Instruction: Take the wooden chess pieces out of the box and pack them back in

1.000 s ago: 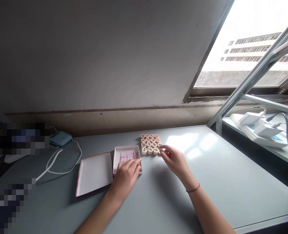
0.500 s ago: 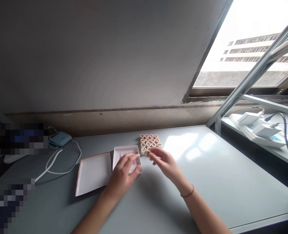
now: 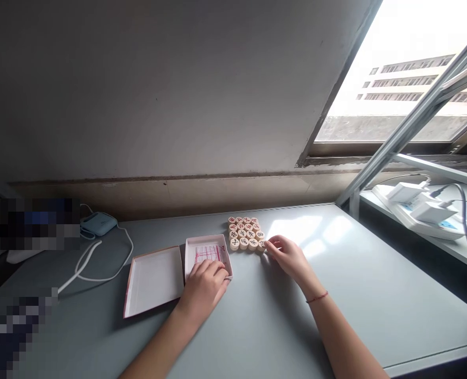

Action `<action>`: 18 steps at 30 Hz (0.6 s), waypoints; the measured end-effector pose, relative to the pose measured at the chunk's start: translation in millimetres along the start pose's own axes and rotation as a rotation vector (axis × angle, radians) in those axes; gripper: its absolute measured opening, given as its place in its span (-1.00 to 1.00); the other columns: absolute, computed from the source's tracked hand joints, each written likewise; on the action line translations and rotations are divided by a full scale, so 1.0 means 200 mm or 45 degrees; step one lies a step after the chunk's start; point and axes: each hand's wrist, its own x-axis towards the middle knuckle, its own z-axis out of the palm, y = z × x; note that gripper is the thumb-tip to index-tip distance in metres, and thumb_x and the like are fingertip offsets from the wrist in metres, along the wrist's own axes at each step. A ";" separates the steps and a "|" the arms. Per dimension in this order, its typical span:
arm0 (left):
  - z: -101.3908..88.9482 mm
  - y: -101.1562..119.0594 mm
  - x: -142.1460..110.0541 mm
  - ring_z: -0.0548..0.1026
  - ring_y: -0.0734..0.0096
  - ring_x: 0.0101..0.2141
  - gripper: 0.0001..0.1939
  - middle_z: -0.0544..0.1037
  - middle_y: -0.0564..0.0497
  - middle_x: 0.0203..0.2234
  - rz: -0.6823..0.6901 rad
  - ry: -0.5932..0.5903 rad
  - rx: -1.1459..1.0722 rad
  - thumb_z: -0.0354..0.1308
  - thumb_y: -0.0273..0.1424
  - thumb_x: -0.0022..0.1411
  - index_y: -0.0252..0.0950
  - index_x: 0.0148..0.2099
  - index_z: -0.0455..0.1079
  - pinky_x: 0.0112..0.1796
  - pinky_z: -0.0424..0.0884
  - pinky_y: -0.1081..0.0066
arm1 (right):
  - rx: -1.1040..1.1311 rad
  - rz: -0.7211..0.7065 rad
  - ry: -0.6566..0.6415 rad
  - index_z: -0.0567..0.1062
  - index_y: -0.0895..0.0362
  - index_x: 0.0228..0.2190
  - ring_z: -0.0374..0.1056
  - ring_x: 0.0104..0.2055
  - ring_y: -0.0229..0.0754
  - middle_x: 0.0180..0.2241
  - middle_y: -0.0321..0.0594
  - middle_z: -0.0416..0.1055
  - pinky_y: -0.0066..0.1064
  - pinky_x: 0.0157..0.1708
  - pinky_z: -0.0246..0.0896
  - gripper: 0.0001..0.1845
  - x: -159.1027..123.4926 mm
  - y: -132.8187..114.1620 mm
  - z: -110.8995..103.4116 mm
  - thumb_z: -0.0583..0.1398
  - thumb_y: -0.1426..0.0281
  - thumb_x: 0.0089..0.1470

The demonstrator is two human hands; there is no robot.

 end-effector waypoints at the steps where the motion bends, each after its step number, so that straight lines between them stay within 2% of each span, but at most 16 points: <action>1: 0.01 0.00 0.00 0.47 0.28 -0.21 -0.92 0.55 0.03 -0.26 -0.026 0.002 0.018 0.13 -0.48 0.23 -0.22 -0.25 0.43 -0.20 0.37 0.28 | -0.012 0.001 0.005 0.41 0.11 -0.43 0.41 -0.33 -0.12 -0.42 -0.15 0.48 -0.37 -0.42 0.26 -0.69 0.00 0.00 0.00 0.10 0.12 -0.01; 8: 0.04 0.04 0.01 0.48 0.27 -0.23 -0.91 0.55 0.03 -0.27 -0.087 0.022 0.044 0.15 -0.47 0.22 -0.21 -0.21 0.43 -0.23 0.36 0.28 | -0.196 -0.123 -0.039 0.31 0.06 -0.31 0.31 -0.49 -0.21 -0.43 -0.30 0.41 -0.39 -0.48 0.18 -0.76 -0.04 -0.02 0.01 0.12 0.24 -0.06; 13: -0.07 0.02 0.01 0.49 0.22 -0.18 -0.78 0.55 -0.02 -0.18 -0.073 0.089 0.023 0.17 -0.34 0.22 -0.21 -0.07 0.40 -0.17 0.36 0.25 | -0.210 -0.174 0.045 0.29 0.06 -0.29 0.30 -0.49 -0.20 -0.47 -0.32 0.37 -0.38 -0.47 0.18 -0.77 -0.04 -0.01 0.03 0.10 0.22 -0.01; 14: -0.10 0.00 0.02 0.49 0.20 -0.17 -0.77 0.55 -0.04 -0.18 -0.120 0.112 0.045 0.14 -0.31 0.24 -0.21 -0.05 0.40 -0.17 0.37 0.26 | -0.197 -0.179 0.089 0.29 0.07 -0.28 0.29 -0.50 -0.21 -0.46 -0.31 0.37 -0.39 -0.47 0.18 -0.76 -0.05 -0.02 0.03 0.10 0.22 0.00; 16: -0.17 -0.05 0.01 0.50 0.17 -0.22 -0.77 0.56 -0.07 -0.25 -0.348 0.128 0.151 0.06 -0.30 0.29 -0.23 -0.07 0.41 -0.22 0.37 0.27 | -0.170 -0.233 0.173 0.30 0.08 -0.26 0.26 -0.53 -0.24 -0.43 -0.29 0.36 -0.39 -0.48 0.18 -0.77 -0.07 -0.08 0.05 0.09 0.24 0.03; 18: -0.22 -0.12 0.01 0.53 0.16 -0.27 -0.67 0.57 -0.12 -0.28 -0.644 0.013 0.210 -0.04 -0.30 0.33 -0.29 0.07 0.32 -0.27 0.37 0.28 | -0.161 -0.403 0.168 0.32 0.09 -0.29 0.25 -0.50 -0.25 -0.39 -0.25 0.38 -0.40 -0.46 0.19 -0.85 -0.11 -0.17 0.09 0.07 0.31 0.07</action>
